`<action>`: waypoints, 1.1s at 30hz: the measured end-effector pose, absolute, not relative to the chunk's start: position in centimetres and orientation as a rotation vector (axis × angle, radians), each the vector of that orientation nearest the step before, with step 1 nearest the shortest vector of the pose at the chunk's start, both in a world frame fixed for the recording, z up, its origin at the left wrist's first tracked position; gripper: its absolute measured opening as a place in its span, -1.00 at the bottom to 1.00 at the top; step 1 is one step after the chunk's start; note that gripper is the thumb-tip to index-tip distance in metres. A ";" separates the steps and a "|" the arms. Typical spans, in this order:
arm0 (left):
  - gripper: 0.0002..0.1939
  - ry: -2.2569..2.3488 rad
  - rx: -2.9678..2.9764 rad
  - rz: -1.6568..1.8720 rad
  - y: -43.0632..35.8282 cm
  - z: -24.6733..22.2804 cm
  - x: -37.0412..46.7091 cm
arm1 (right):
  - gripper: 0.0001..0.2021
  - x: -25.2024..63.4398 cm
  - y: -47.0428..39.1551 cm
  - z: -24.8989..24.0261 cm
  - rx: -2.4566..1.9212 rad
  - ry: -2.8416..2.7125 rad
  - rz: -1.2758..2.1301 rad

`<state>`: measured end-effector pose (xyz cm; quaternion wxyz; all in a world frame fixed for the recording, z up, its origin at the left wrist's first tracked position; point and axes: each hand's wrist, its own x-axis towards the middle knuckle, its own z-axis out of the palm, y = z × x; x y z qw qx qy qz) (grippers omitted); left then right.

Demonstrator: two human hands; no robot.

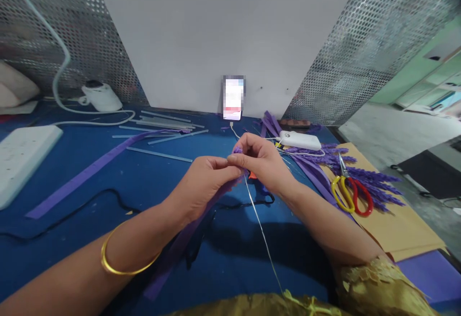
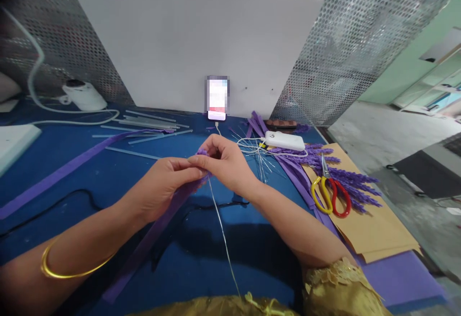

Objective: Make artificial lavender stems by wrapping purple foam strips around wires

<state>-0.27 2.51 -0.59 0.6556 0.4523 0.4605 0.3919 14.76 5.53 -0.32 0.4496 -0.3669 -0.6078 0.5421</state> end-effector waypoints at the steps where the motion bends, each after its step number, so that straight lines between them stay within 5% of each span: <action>1: -0.83 1.054 1.035 0.889 2.5 -0.6 -0.3 | -0.67 14.8 5.6 -0.3 -0.899 -1.508 1.351; 7: -0.84 1.048 1.002 0.900 2.6 -0.2 -0.2 | -0.81 16.5 6.5 0.1 -0.762 -1.617 1.504; 16: -0.78 0.927 0.909 0.896 2.6 -0.1 -0.2 | -0.71 16.9 7.9 -1.0 -0.517 -1.367 1.930; 33: -0.76 0.882 0.784 0.907 2.7 0.2 -0.6 | -0.70 16.7 7.7 -1.1 -0.544 -1.338 1.916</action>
